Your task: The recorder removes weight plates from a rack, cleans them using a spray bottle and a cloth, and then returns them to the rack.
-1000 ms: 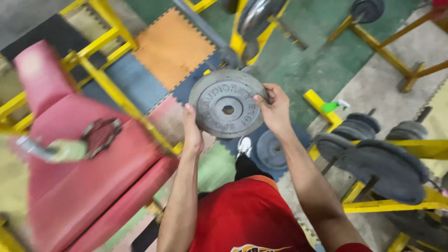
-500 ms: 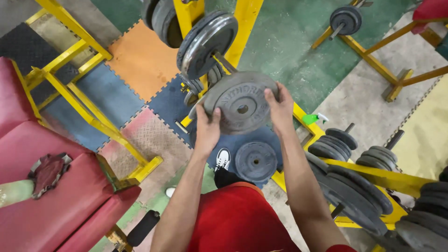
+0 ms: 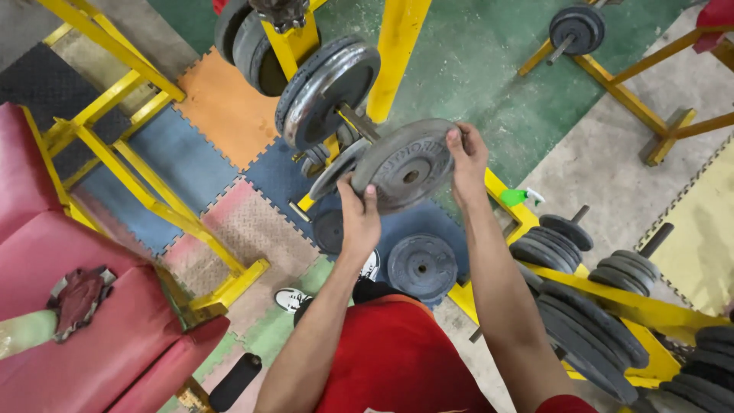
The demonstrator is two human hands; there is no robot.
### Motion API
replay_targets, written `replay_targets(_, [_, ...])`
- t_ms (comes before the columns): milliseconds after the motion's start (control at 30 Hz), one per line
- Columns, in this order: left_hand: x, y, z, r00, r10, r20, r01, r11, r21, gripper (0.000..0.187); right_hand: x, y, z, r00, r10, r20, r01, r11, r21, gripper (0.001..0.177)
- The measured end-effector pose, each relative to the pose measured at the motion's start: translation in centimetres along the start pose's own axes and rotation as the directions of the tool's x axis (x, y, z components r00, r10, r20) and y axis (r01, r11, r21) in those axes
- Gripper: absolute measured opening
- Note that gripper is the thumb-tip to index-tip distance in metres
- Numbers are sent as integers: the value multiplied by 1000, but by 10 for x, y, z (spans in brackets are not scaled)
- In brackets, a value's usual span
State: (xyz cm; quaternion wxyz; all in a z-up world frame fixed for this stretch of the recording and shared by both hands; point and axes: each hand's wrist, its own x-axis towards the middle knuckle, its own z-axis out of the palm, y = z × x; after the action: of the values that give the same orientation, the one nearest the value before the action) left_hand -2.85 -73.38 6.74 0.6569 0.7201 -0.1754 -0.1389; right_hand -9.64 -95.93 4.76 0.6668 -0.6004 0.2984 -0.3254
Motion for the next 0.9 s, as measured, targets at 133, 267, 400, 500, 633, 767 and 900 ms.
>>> replay_targets(133, [-2, -2, 6, 999, -9, -48, 10, 1000, 7, 34, 11, 4, 4, 999, 14, 38, -15, 1000, 24, 49])
replay_targets(267, [-16, -27, 13, 996, -61, -72, 60, 998, -21, 40, 16, 12, 2, 993, -35, 111, 18, 989, 150, 43])
replay_targets(400, [-30, -52, 19, 991, -132, 11, 124, 893, -433, 70, 29, 0, 11, 982, -42, 185, -28, 932, 361, 36])
replay_targets(500, [-30, -35, 17, 886, -429, 177, 422, 587, -690, 97, 40, -30, 26, 964, -77, 253, -26, 924, 381, 43])
replay_targets(633, [-23, -44, 18, 863, -447, 235, 412, 353, -840, 100, 40, -63, 52, 927, -125, 353, 77, 986, 146, 43])
replay_targets(767, [1, -52, 13, 876, -415, 245, 356, 213, -910, 105, 44, -65, 78, 900, -179, 397, 270, 945, -187, 44])
replay_targets(900, [36, -53, 0, 754, -615, 232, 301, 10, -954, 111, 52, -53, 92, 901, -244, 359, 368, 868, -333, 67])
